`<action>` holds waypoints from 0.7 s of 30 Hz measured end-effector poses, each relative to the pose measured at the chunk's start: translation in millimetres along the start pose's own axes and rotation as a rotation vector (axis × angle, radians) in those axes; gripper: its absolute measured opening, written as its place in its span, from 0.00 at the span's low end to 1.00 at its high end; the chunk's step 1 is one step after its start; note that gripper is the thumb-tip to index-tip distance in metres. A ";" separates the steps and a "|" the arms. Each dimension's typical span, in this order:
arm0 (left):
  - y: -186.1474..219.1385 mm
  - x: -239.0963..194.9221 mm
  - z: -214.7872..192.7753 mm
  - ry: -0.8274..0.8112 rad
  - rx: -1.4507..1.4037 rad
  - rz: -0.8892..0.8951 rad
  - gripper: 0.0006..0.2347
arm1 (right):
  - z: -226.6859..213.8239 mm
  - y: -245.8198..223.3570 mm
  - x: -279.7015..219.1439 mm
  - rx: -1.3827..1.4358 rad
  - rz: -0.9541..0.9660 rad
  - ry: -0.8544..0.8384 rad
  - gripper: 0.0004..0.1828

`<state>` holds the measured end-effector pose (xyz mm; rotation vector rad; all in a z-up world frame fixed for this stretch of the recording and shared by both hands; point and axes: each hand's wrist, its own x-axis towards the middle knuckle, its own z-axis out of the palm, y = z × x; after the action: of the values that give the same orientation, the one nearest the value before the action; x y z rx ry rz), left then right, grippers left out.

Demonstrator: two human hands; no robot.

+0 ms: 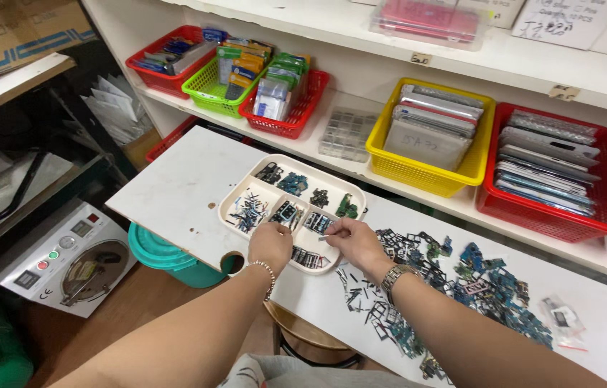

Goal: The person sorts small electronic components from a large pile on a white table into a compartmentalized tray. They pick up individual pieces, separate them, and place them into specific sections of the tray.

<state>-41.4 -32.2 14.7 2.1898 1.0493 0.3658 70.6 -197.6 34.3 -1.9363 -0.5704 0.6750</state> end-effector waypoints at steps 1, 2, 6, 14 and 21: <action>-3.8 1.2 -8.4 -0.015 0.056 0.000 0.09 | 6.1 -3.1 5.1 -0.023 0.006 -0.005 0.09; -7.5 1.6 -17.1 -0.032 0.111 0.001 0.10 | 11.5 -6.0 9.9 -0.046 0.014 -0.009 0.09; -5.6 11.1 -40.8 -0.153 0.333 0.052 0.15 | 29.0 -15.4 23.3 -0.054 0.074 -0.004 0.09; -5.8 26.5 -54.4 -0.365 0.541 0.367 0.13 | 40.4 -23.5 29.2 -0.179 0.095 0.069 0.09; -32.4 38.7 -61.1 -0.131 0.280 0.285 0.09 | 69.7 -34.7 44.4 -0.317 -0.086 0.091 0.09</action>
<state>-66.5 39.8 36.2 2.5861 0.7536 0.2052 53.1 -109.8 29.9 -2.2089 -0.7345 0.4593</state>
